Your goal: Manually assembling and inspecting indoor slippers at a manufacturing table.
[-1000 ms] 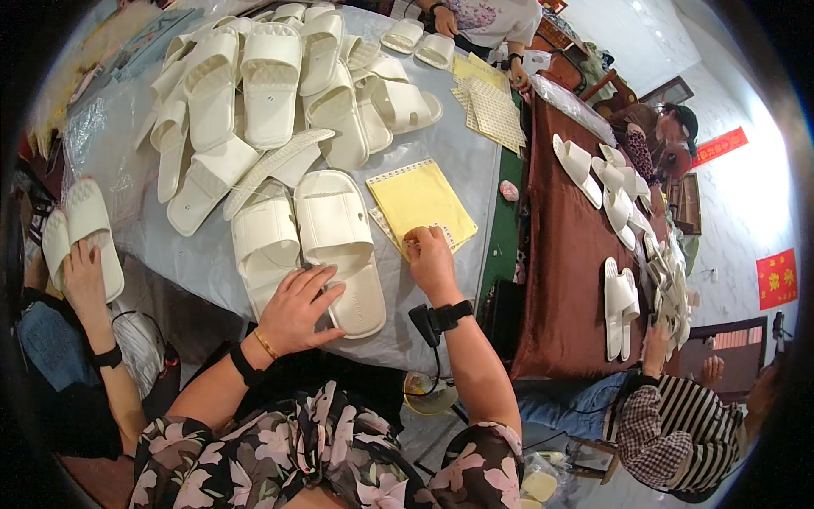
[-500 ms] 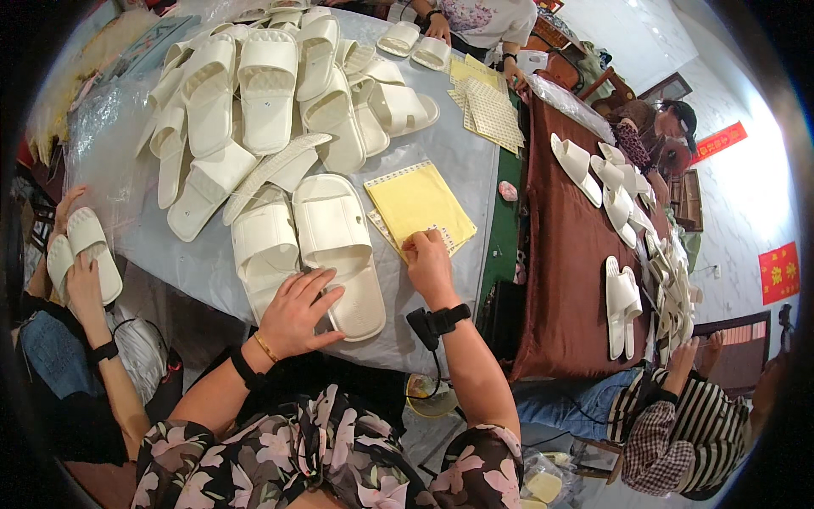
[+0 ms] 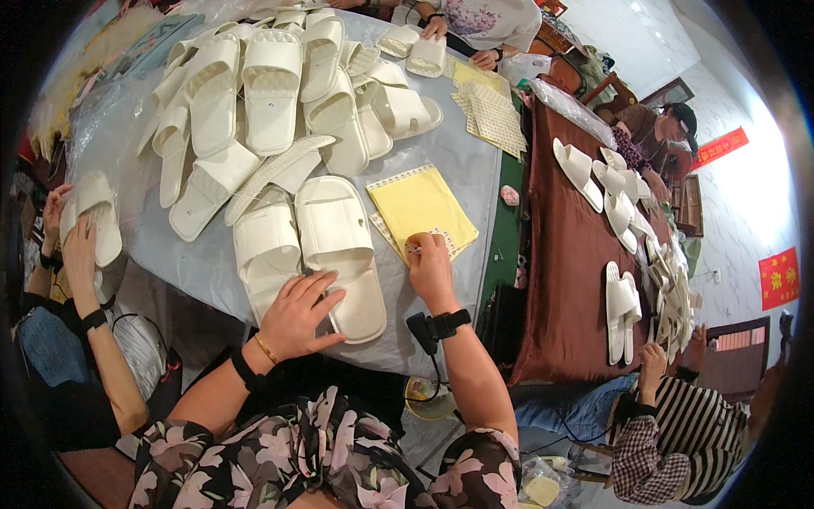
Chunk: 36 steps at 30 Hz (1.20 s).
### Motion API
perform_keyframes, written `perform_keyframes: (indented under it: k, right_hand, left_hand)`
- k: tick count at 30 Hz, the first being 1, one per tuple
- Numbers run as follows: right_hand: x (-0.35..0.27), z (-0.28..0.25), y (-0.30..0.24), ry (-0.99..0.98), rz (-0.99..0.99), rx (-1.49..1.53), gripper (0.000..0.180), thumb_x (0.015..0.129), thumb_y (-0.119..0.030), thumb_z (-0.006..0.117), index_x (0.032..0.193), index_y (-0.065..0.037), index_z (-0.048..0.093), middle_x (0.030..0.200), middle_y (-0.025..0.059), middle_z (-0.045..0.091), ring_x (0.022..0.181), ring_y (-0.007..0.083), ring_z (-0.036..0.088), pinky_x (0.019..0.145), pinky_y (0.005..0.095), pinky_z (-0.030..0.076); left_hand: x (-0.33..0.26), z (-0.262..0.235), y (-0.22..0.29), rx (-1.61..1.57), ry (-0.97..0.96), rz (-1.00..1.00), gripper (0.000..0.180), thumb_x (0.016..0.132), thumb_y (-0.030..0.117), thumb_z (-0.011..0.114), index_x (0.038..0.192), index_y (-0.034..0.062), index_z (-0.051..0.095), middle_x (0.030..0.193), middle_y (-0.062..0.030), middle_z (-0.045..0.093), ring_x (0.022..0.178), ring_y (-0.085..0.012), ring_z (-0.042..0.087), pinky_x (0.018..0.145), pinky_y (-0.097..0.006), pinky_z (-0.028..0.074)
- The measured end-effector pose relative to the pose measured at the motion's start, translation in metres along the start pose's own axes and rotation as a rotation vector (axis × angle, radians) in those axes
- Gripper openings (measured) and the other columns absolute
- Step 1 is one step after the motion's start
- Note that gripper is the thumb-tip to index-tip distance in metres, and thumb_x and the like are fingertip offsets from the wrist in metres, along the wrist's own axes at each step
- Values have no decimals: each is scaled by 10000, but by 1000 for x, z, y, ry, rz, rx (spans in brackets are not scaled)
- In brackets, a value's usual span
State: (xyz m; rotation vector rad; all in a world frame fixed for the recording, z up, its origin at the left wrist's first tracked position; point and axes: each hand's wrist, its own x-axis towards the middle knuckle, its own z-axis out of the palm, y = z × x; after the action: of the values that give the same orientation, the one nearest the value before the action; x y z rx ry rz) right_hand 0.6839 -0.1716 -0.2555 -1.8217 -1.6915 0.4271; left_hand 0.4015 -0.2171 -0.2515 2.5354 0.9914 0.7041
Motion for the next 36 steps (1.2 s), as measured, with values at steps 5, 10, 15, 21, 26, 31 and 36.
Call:
perform_keyframes:
  k: [5, 10, 15, 21, 26, 31, 36]
  right_hand:
    - [2, -2, -2, -53, -7, -17, 153, 814, 35, 603, 958, -6, 631, 1019, 207, 579, 926, 390, 592, 807, 420, 505]
    - [-2, -1, 4, 4, 20, 58, 164, 813, 26, 605, 971, -5, 635, 1024, 205, 579, 928, 389, 590, 804, 424, 504]
    - [-1, 1, 2, -40, -8, 4, 171, 795, 40, 617, 961, -1, 619, 1018, 217, 569, 940, 392, 582, 792, 415, 507]
    - [-1, 1, 11, -57, 32, 76, 191, 812, 20, 629, 993, 0, 568, 1032, 197, 547, 873, 355, 600, 739, 407, 506]
    - [0, -9, 27, -4, 110, 312, 191, 808, 5, 636, 982, -22, 564, 979, 103, 524, 781, 190, 554, 677, 312, 492]
    - [-12, -24, -26, -114, 121, 306, 165, 810, -23, 649, 964, -28, 589, 832, 25, 524, 691, 102, 475, 600, 261, 424]
    - [-20, -20, -72, -689, 181, 359, 185, 823, -87, 640, 987, -10, 600, 662, -6, 482, 616, 95, 453, 564, 271, 389]
  left_hand:
    - [-1, 0, -1, 9, 9, 4, 639, 785, 495, 684, 1263, 84, 578, 1403, -159, 483, 1292, -324, 451, 1096, -451, 325]
    - [0, 0, 2, 9, -12, 12, 637, 790, 500, 679, 1260, 81, 580, 1399, -162, 486, 1291, -324, 451, 1093, -446, 323]
    - [-1, -1, 0, 10, -23, 5, 647, 784, 508, 681, 1258, 79, 578, 1390, -161, 494, 1287, -326, 452, 1091, -454, 322]
    - [1, -2, 0, -11, -7, -9, 645, 752, 464, 723, 1246, 76, 579, 1374, -162, 506, 1279, -334, 460, 1079, -472, 339]
    - [5, -6, 2, -14, -2, 8, 651, 749, 450, 726, 1239, 47, 579, 1371, -171, 507, 1277, -319, 461, 1080, -443, 343]
    - [1, -2, 0, -33, -13, -24, 654, 739, 440, 746, 1258, 80, 579, 1383, -153, 503, 1286, -316, 463, 1089, -444, 336]
    - [0, -4, 0, -23, -4, -8, 648, 781, 448, 713, 1281, 72, 542, 1388, -159, 487, 1302, -304, 439, 1091, -445, 330]
